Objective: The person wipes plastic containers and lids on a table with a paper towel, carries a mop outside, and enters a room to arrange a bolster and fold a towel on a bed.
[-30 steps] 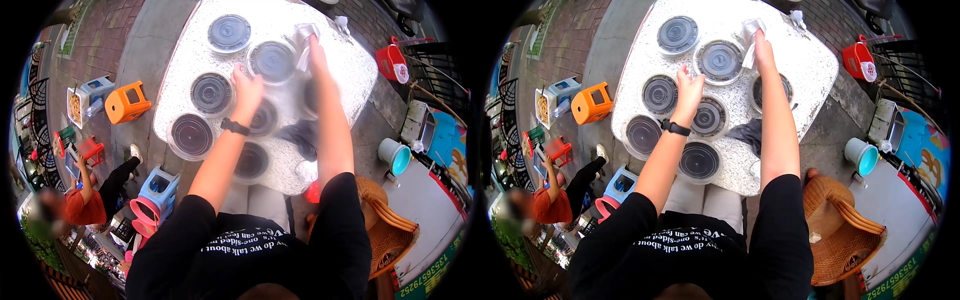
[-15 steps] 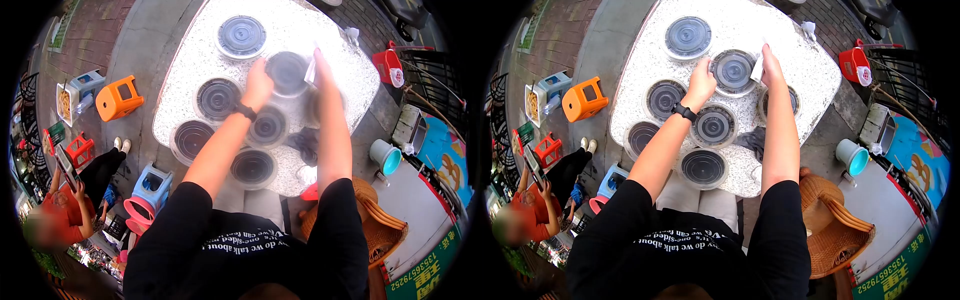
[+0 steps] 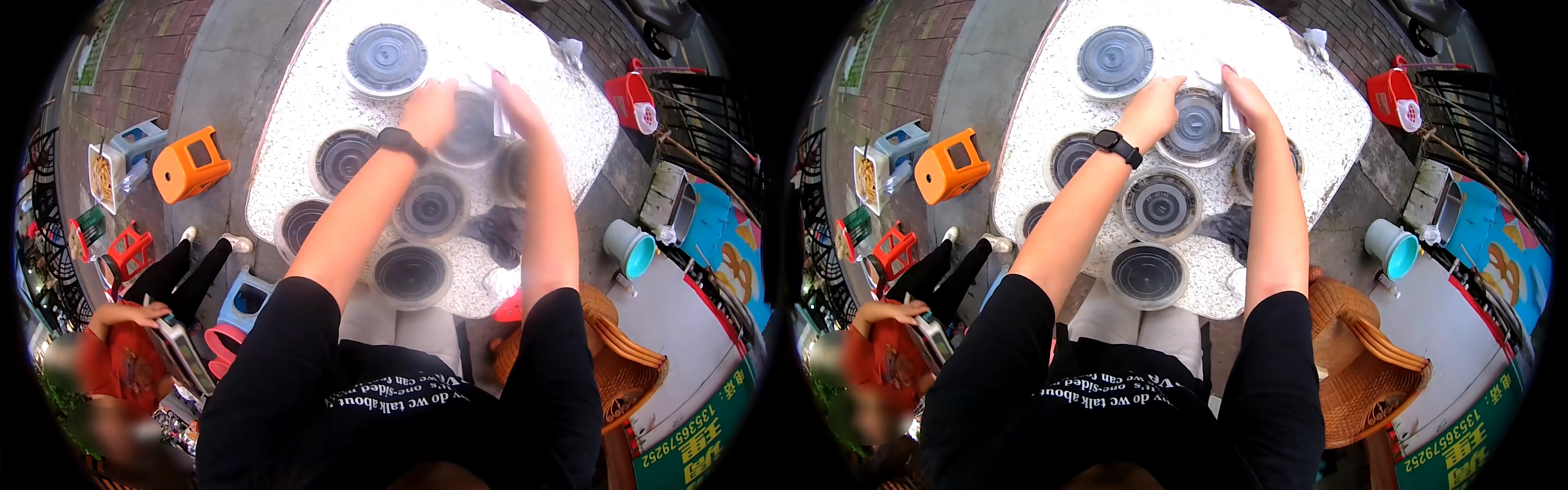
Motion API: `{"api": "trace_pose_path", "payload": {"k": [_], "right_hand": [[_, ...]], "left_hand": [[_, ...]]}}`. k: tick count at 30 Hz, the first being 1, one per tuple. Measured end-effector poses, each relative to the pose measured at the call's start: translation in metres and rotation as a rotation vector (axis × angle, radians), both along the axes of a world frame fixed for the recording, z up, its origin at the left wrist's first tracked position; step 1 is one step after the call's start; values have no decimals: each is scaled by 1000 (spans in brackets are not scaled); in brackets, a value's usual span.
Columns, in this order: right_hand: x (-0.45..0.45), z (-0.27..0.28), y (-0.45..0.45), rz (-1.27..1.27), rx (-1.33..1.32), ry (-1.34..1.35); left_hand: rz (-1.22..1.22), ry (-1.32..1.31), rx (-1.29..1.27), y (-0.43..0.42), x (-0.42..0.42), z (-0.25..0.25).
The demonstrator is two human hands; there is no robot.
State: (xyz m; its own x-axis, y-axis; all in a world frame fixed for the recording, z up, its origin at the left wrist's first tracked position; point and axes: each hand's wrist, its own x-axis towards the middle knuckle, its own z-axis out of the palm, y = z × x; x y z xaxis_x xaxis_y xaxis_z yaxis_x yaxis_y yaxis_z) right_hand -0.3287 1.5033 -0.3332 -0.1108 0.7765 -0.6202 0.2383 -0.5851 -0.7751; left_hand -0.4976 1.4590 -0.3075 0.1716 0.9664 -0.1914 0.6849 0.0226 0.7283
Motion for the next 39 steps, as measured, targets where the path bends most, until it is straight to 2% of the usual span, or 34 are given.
{"api": "trace_pose_path", "payload": {"k": [1,4,8,11,13,15,17,20,23,26,29,31,34,39], "right_hand": [[0,6,0,49,6,-51],[-4,10,-4,-45,47,-27],[-3,16,-3,-9,-12,-70],[-1,18,-1,8,-72,-91],[0,21,-3,8,-55,-125],[5,14,-6,-108,-4,-35],[9,11,-8,-205,-43,33],[0,22,-8,-229,-92,-36],[-6,23,2,5,-70,-259],[-14,43,9,238,-69,-270],[-17,44,9,259,12,-330],[-16,35,7,108,30,-308],[-11,19,4,-24,43,-263],[-13,28,-4,-105,99,-277]], "left_hand": [[27,-13,74,-4,0,-3],[272,-103,208,-33,-5,-6],[319,-30,-227,-73,-9,6],[282,-5,-350,-70,-1,1],[296,9,-184,-57,0,-3],[304,84,30,-42,0,-9],[282,107,92,-32,0,-12],[227,125,105,-24,0,-10],[186,159,86,-20,3,-4],[207,134,131,-22,4,-11],[252,74,165,-31,1,-10],[303,70,204,-44,-2,-5],[364,-62,-204,-62,-2,7],[363,-32,-195,-59,5,1]]}}
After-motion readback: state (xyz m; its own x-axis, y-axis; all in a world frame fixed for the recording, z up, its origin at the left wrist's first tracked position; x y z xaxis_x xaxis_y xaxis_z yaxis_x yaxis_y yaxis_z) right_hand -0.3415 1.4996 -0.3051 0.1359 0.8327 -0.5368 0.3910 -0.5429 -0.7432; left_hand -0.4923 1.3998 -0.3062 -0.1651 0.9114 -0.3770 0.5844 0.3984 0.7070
